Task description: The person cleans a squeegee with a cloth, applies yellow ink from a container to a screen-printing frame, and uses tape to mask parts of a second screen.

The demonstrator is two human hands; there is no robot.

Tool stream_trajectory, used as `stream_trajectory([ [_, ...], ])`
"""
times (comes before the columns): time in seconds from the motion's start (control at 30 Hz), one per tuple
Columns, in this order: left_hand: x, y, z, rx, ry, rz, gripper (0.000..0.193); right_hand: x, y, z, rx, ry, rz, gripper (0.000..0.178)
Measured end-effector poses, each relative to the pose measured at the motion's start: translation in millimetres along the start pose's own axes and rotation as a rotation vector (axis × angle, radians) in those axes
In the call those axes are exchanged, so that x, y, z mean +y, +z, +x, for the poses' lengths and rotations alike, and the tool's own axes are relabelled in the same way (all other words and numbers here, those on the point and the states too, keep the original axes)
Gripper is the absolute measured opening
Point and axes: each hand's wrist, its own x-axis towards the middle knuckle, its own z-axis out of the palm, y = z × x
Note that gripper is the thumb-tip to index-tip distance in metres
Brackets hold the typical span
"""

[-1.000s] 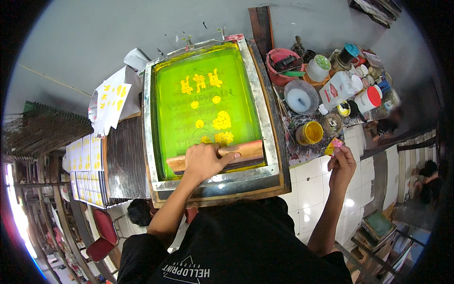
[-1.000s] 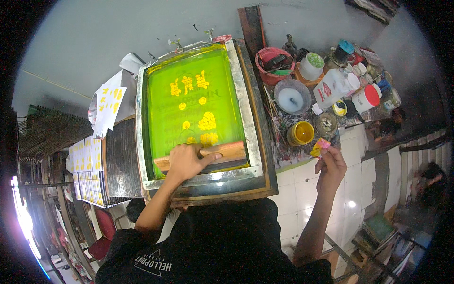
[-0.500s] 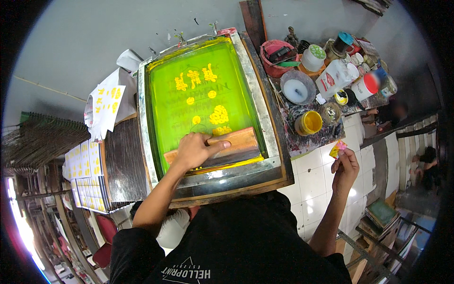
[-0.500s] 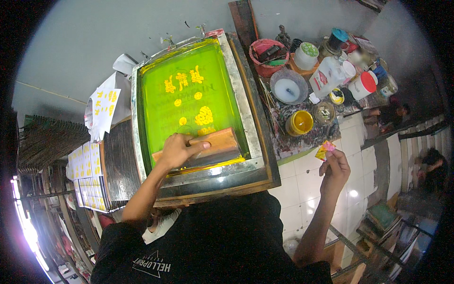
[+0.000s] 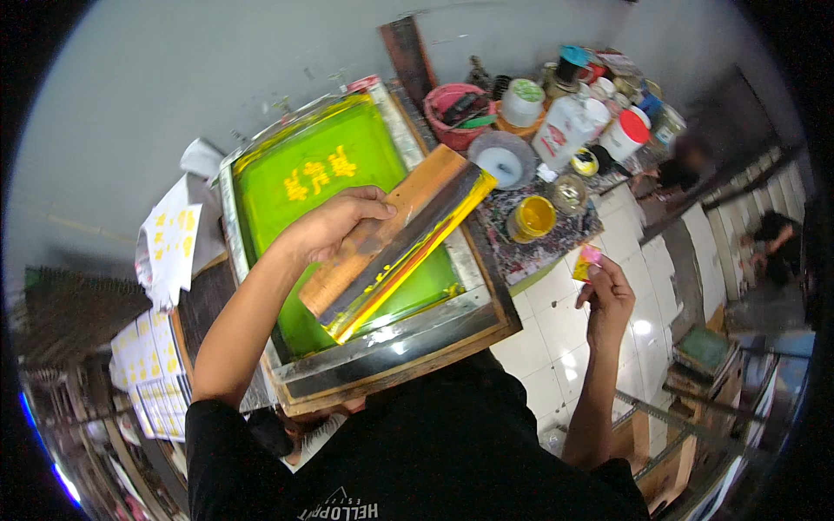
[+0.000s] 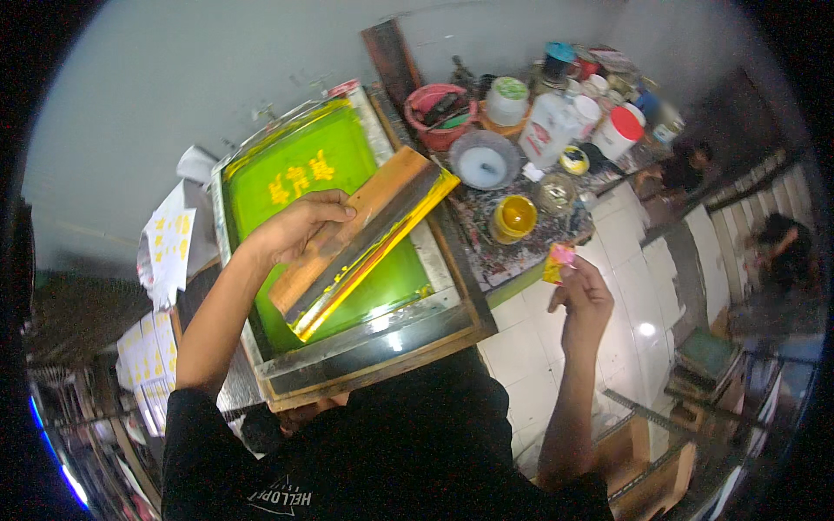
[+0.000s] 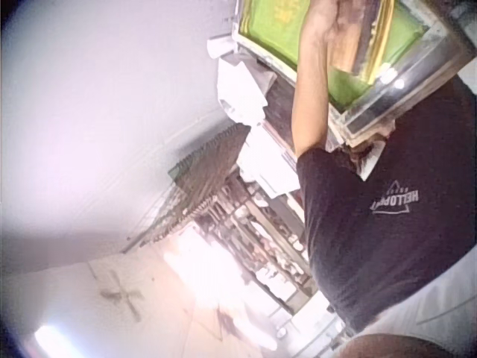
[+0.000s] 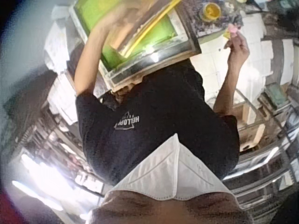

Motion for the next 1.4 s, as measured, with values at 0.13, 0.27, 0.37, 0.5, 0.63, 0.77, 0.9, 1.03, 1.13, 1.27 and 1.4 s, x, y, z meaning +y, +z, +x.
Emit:
stream_trajectory([
  [0.13, 11, 44, 26, -0.140, 0.072, -0.083, 0.022, 0, -6, -5, 0.006, -0.010, -0.052, 0.019],
  [0.27, -10, 87, 62, -0.210, 0.058, -0.230, 0.026, -9, 2, -8, -0.014, -0.118, -0.082, 0.013],
  [0.37, -12, 115, 65, -0.218, 0.015, -0.293, 0.025, -10, 5, -6, -0.026, -0.269, -0.163, 0.014],
  [0.5, -19, 134, 75, -0.209, -0.058, -0.375, 0.024, -27, 9, -1, -0.154, -0.481, -0.505, 0.018],
  [0.63, -20, 149, 77, -0.150, -0.050, -0.417, 0.023, -35, 9, 2, -0.284, -0.583, -0.609, 0.028],
  [0.77, -21, 159, 83, -0.097, -0.023, -0.414, 0.022, -23, 7, 24, -0.324, -0.668, -0.640, 0.031],
  [0.9, -16, 167, 82, -0.015, 0.000, -0.364, 0.021, 23, -2, 67, -0.293, -0.622, -0.691, 0.024],
  [1.03, -12, 177, 78, 0.062, -0.019, -0.373, 0.021, 54, -1, 96, -0.290, -0.557, -0.633, 0.020],
  [1.13, -16, 176, 81, 0.090, -0.039, -0.313, 0.022, 74, -2, 116, -0.277, -0.583, -0.604, 0.018],
  [1.27, -10, 181, 77, 0.086, -0.051, -0.321, 0.026, 93, 3, 136, -0.229, -0.575, -0.543, 0.014],
  [1.4, -17, 178, 76, 0.079, -0.047, -0.325, 0.030, 81, 3, 150, -0.330, -0.478, -0.645, 0.014],
])
